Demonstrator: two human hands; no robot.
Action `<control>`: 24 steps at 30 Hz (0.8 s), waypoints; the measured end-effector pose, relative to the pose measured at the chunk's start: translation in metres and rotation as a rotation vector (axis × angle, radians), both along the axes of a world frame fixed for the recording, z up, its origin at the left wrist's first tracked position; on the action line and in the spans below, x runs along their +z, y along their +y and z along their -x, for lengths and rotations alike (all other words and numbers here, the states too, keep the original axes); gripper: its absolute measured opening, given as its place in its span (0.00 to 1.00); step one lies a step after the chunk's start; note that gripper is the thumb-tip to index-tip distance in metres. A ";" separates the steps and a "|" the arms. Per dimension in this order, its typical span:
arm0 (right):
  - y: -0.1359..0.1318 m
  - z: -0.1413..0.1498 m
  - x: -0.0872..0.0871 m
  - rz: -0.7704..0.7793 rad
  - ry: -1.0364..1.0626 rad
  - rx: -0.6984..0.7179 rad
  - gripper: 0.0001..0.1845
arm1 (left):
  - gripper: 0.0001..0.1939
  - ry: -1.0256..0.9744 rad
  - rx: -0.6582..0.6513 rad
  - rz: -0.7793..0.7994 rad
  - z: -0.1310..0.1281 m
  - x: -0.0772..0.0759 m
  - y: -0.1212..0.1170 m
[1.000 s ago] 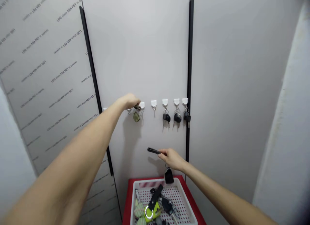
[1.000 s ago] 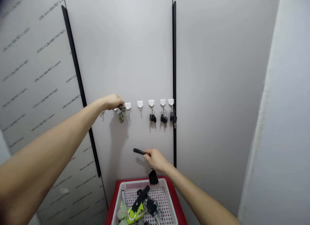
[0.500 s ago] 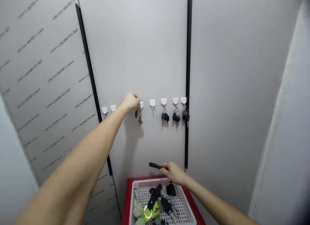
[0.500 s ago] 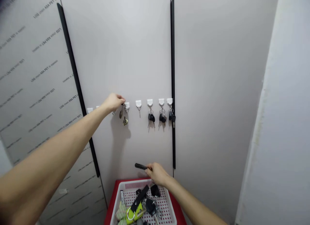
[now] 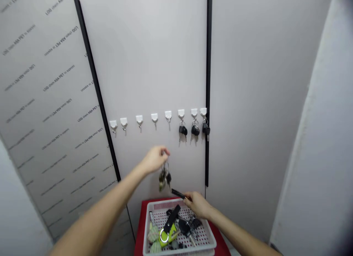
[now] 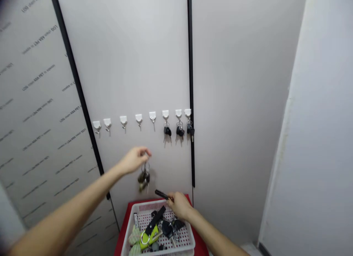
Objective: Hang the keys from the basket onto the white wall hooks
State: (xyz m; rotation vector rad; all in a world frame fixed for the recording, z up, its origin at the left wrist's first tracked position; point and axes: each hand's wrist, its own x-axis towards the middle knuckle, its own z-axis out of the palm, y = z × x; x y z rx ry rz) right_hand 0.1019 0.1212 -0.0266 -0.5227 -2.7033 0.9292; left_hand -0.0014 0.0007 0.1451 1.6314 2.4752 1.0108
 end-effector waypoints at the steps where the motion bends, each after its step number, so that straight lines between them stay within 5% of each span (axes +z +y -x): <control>1: -0.001 0.002 0.002 -0.016 0.021 0.006 0.15 | 0.11 0.007 0.015 0.059 -0.001 -0.027 0.000; 4: -0.001 0.006 0.020 0.003 0.058 0.053 0.16 | 0.12 0.039 0.028 0.236 -0.006 -0.093 -0.002; 7: 0.011 0.005 0.061 -0.044 0.314 -0.126 0.17 | 0.13 0.085 -0.017 0.394 -0.008 -0.114 -0.002; 10: 0.030 0.004 0.115 -0.193 0.747 -0.463 0.22 | 0.19 0.047 -0.023 0.225 -0.007 -0.088 0.016; 13: 0.046 0.010 0.157 -0.264 0.808 -0.608 0.25 | 0.22 -0.050 0.120 -0.169 -0.004 -0.044 0.053; 15: 0.052 0.016 0.171 -0.256 0.736 -0.640 0.25 | 0.22 -0.109 0.214 -0.298 -0.004 -0.019 0.079; 18: 0.056 0.021 0.176 -0.212 0.715 -0.636 0.20 | 0.12 -0.203 0.230 -0.291 -0.006 0.005 0.101; 24: 0.061 0.008 0.207 -0.200 0.877 -0.558 0.14 | 0.12 -0.311 0.090 -0.439 -0.010 0.049 0.095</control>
